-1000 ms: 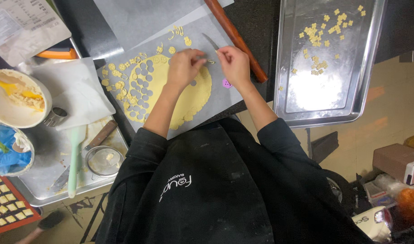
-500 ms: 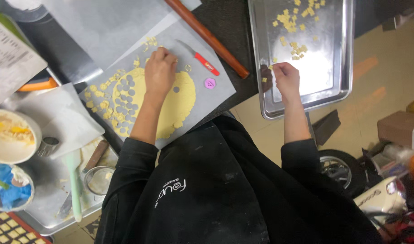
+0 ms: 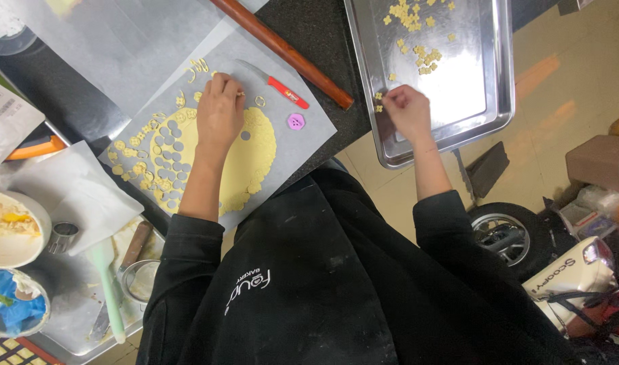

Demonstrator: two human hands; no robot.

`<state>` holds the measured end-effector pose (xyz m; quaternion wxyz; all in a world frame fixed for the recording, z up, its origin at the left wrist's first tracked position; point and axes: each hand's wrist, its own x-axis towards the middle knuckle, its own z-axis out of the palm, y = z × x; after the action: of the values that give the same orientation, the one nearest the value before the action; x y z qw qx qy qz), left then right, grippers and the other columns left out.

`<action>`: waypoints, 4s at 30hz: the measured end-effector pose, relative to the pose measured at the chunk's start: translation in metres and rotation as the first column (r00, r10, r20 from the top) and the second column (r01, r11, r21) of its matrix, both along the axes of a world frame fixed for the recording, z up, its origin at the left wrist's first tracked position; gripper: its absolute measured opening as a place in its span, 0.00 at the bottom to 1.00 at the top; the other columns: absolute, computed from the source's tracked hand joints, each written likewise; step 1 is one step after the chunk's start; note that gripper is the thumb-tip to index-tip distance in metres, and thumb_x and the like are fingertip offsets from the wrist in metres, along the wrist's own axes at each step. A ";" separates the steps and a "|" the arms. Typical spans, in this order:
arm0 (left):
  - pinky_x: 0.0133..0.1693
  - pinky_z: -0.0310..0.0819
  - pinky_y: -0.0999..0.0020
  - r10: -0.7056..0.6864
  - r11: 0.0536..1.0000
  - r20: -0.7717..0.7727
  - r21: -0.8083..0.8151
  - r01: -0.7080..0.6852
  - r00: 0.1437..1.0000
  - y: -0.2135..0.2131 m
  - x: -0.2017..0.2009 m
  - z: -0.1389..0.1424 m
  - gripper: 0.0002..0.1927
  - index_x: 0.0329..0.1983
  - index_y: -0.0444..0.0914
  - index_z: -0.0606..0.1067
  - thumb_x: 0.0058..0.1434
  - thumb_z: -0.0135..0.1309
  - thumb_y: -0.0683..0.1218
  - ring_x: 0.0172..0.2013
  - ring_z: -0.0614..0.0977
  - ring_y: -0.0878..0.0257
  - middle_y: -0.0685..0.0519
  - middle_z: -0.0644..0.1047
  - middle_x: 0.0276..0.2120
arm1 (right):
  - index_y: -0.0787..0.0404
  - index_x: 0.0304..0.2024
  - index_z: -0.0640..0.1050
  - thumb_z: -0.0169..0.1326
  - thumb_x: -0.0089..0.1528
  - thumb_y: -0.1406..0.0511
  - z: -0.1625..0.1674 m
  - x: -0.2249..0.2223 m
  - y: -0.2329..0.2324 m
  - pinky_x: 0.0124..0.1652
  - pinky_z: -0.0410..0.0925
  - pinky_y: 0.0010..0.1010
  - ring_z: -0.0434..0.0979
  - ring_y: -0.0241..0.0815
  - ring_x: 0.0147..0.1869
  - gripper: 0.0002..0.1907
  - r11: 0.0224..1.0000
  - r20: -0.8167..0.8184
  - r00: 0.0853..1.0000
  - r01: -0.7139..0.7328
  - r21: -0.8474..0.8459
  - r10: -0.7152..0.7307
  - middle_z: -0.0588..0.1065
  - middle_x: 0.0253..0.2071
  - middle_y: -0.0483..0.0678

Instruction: The person presses a small purple plunger cutter into a flattened yellow dough sheet on parchment paper to cut out small shapes, lifts the cutter, and ejects the cut dough pieces. They place the cut shapes onto a metal tray beside the dough sheet and continue cutting more shapes across the sheet.

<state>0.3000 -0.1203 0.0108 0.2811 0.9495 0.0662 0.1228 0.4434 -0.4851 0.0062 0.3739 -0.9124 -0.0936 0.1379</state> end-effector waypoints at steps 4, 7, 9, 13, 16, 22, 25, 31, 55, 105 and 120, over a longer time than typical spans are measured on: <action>0.44 0.73 0.54 -0.023 0.999 -0.017 -0.028 0.022 1.000 -0.002 0.002 0.001 0.09 0.38 0.34 0.73 0.56 0.60 0.35 0.43 0.76 0.46 0.44 0.73 0.44 | 0.64 0.39 0.80 0.65 0.59 0.68 -0.004 -0.013 -0.010 0.27 0.61 0.24 0.65 0.30 0.25 0.09 0.998 0.003 0.998 -0.066 0.007 0.066 0.68 0.22 0.42; 0.45 0.73 0.54 -0.021 0.999 -0.047 -0.036 0.020 0.999 -0.002 0.001 -0.001 0.08 0.38 0.35 0.74 0.57 0.59 0.35 0.43 0.76 0.46 0.45 0.74 0.41 | 0.65 0.40 0.79 0.63 0.61 0.69 -0.012 -0.017 -0.012 0.28 0.60 0.24 0.64 0.30 0.25 0.07 0.997 0.071 0.997 -0.039 0.060 0.035 0.68 0.23 0.42; 0.45 0.73 0.54 -0.006 0.999 -0.065 -0.036 0.004 0.998 -0.004 0.000 -0.004 0.08 0.38 0.36 0.74 0.58 0.59 0.34 0.43 0.77 0.48 0.47 0.76 0.39 | 0.66 0.39 0.79 0.61 0.65 0.71 -0.015 -0.017 -0.011 0.29 0.61 0.23 0.66 0.29 0.27 0.03 0.994 0.095 0.995 -0.011 0.109 0.001 0.70 0.24 0.41; 0.44 0.72 0.54 0.064 0.988 -0.061 -0.136 -0.072 0.996 -0.010 -0.003 -0.007 0.08 0.41 0.34 0.74 0.59 0.59 0.35 0.43 0.77 0.47 0.46 0.76 0.38 | 0.67 0.40 0.78 0.58 0.66 0.72 -0.013 -0.022 0.002 0.28 0.59 0.25 0.64 0.30 0.26 0.02 0.984 0.109 0.993 0.021 0.179 -0.041 0.69 0.23 0.43; 0.45 0.72 0.53 0.103 0.979 -0.027 -0.175 -0.106 0.994 -0.015 -0.006 -0.007 0.13 0.45 0.33 0.75 0.57 0.60 0.36 0.44 0.76 0.46 0.44 0.75 0.41 | 0.66 0.41 0.78 0.57 0.66 0.73 -0.007 -0.032 0.026 0.29 0.62 0.25 0.69 0.31 0.29 0.02 0.965 0.178 0.984 -0.073 0.250 0.029 0.72 0.28 0.45; 0.47 0.71 0.53 0.192 0.972 -0.085 -0.118 -0.201 0.978 -0.014 -0.006 -0.009 0.12 0.41 0.34 0.75 0.53 0.62 0.37 0.46 0.75 0.45 0.44 0.72 0.44 | 0.65 0.40 0.79 0.59 0.65 0.72 0.010 -0.049 0.070 0.31 0.64 0.28 0.72 0.38 0.30 0.01 0.937 0.280 0.933 -0.286 0.200 0.225 0.74 0.31 0.49; 0.48 0.72 0.54 0.160 0.974 -0.067 -0.149 -0.169 0.985 -0.011 -0.006 -0.011 0.11 0.39 0.34 0.74 0.54 0.61 0.35 0.47 0.75 0.45 0.44 0.72 0.44 | 0.65 0.40 0.78 0.59 0.65 0.72 0.013 -0.056 0.085 0.31 0.64 0.28 0.72 0.37 0.30 0.02 0.921 0.245 0.934 -0.316 0.227 0.260 0.73 0.31 0.48; 0.45 0.72 0.55 0.110 0.980 -0.061 -0.162 -0.118 0.992 -0.010 -0.007 -0.006 0.07 0.37 0.34 0.72 0.58 0.57 0.33 0.43 0.77 0.46 0.46 0.74 0.38 | 0.66 0.40 0.79 0.59 0.65 0.72 0.013 -0.067 0.095 0.30 0.63 0.26 0.70 0.34 0.29 0.02 0.908 0.203 0.933 -0.343 0.241 0.299 0.73 0.30 0.48; 0.39 0.75 0.65 0.302 0.831 -0.176 -0.433 -0.350 0.937 -0.021 -0.028 -0.006 0.04 0.40 0.37 0.80 0.62 0.60 0.39 0.37 0.81 0.58 0.53 0.80 0.38 | 0.64 0.42 0.77 0.57 0.67 0.68 -0.018 -0.062 0.104 0.35 0.68 0.20 0.72 0.28 0.33 0.05 0.771 -0.408 0.878 0.076 0.632 0.248 0.75 0.33 0.41; 0.43 0.77 0.76 0.016 0.178 -0.222 -0.959 -0.222 0.975 -0.098 0.003 -0.010 0.09 0.45 0.32 0.74 0.63 0.59 0.37 0.39 0.83 0.69 0.50 0.83 0.38 | 0.65 0.44 0.79 0.56 0.67 0.68 -0.011 -0.063 0.098 0.34 0.70 0.21 0.76 0.29 0.34 0.06 0.769 -0.466 0.849 0.119 0.629 0.250 0.78 0.35 0.44; 0.44 0.77 0.74 0.199 0.033 -0.283 -0.955 -0.295 0.938 -0.058 -0.043 -0.020 0.14 0.54 0.32 0.76 0.65 0.56 0.39 0.38 0.81 0.69 0.53 0.80 0.38 | 0.66 0.44 0.81 0.60 0.64 0.69 0.014 -0.066 0.167 0.33 0.69 0.27 0.77 0.37 0.31 0.07 0.907 0.023 0.933 -0.355 0.228 0.359 0.78 0.35 0.49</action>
<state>0.2567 -0.1786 -0.0089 0.8181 0.4850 0.3035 0.0583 0.3771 -0.3179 0.0207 0.4456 -0.8294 -0.2705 0.2010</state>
